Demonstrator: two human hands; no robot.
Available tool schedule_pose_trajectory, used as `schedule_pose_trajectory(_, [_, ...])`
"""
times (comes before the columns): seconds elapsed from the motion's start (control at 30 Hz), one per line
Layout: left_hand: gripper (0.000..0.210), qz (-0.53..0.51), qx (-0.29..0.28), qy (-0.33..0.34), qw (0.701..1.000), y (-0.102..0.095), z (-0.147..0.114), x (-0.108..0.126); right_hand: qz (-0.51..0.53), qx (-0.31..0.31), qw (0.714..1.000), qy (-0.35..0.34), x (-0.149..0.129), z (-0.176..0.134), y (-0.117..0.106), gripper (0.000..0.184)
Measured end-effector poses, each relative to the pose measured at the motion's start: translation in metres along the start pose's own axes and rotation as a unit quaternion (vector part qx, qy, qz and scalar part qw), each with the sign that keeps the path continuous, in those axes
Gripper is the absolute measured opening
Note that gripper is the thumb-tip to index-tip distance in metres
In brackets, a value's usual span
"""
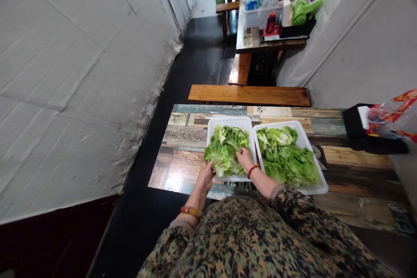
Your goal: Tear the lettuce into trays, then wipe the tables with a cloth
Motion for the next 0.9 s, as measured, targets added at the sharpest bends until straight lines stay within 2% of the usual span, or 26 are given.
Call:
schedule_pose_trajectory(0.23, [0.056,-0.009,-0.034,0.011,0.999,0.006,-0.001,0.005,0.042,0.007,0.999,0.02,0.005,0.003,0.01,0.036])
schedule_pose_trajectory(0.43, [0.043,-0.01,0.012,0.003,1.0,0.001,0.0,0.001,0.104,-0.003,0.994,0.027,-0.001,0.004,0.008,0.035])
schedule_pose_trajectory(0.57, [0.038,-0.023,0.019,0.004,1.0,0.002,0.0,-0.001,0.126,0.008,0.992,-0.013,-0.01,-0.01,-0.01,0.036])
schedule_pose_trajectory(0.67, [0.037,-0.035,0.013,-0.002,0.999,0.006,-0.001,-0.004,0.111,0.037,0.991,-0.062,-0.016,-0.03,-0.029,0.03])
schedule_pose_trajectory(0.77, [0.035,-0.043,0.001,-0.017,0.999,0.011,-0.003,-0.007,0.029,0.079,0.984,-0.157,-0.031,-0.058,-0.042,0.017])
schedule_pose_trajectory(0.83, [0.033,-0.049,-0.013,-0.028,0.998,0.015,-0.005,-0.009,-0.044,0.053,0.967,-0.247,-0.047,-0.078,-0.036,0.014])
schedule_pose_trajectory(0.9, [0.029,-0.06,-0.03,-0.035,0.997,0.021,-0.008,-0.009,-0.115,-0.015,0.936,-0.333,-0.061,-0.097,-0.021,0.021])
Point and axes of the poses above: each hand's wrist, its own z-axis towards the middle knuckle, its own y-axis out of the palm, x = y × z, the point moved 7 cm from there along z, towards the middle knuckle, and after that the axes turned 6 degrees about -z, right-handed, at the moved point
